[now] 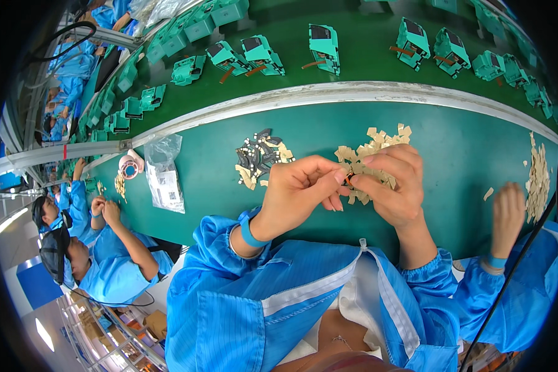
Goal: Assemble small mechanical or electronic components into green plastic housings on an assembly line.
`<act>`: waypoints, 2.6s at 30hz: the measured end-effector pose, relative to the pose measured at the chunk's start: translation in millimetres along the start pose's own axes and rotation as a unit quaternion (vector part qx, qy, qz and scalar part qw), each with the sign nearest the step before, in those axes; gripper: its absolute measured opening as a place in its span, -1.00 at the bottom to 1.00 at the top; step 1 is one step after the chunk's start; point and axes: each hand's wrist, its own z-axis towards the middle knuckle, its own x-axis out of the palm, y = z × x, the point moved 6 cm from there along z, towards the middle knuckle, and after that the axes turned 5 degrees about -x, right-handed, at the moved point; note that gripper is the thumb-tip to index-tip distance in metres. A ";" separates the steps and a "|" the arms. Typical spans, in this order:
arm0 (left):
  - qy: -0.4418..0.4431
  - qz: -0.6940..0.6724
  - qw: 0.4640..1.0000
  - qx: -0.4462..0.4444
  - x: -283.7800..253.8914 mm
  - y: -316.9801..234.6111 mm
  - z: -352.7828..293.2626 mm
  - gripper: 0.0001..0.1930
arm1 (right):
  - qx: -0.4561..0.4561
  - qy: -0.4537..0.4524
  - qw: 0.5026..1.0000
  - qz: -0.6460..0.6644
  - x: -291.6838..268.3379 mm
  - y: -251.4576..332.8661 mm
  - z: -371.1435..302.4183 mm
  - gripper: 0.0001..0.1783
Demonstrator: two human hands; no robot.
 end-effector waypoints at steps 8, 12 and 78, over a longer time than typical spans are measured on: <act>0.007 -0.017 0.999 -0.037 -1.9 5.3 4.6 -0.84 | 0.015 0.015 1.000 0.008 1.5 -4.0 -1.4 -0.78; -0.009 -0.019 1.000 -0.020 -11.7 11.9 14.0 -0.83 | 0.045 0.006 0.999 0.021 -1.0 -8.3 -1.6 -0.81; -0.056 -0.082 0.994 0.056 5.1 -4.3 26.9 -0.47 | 0.509 -0.113 0.732 0.439 -0.3 -41.0 -19.9 -0.31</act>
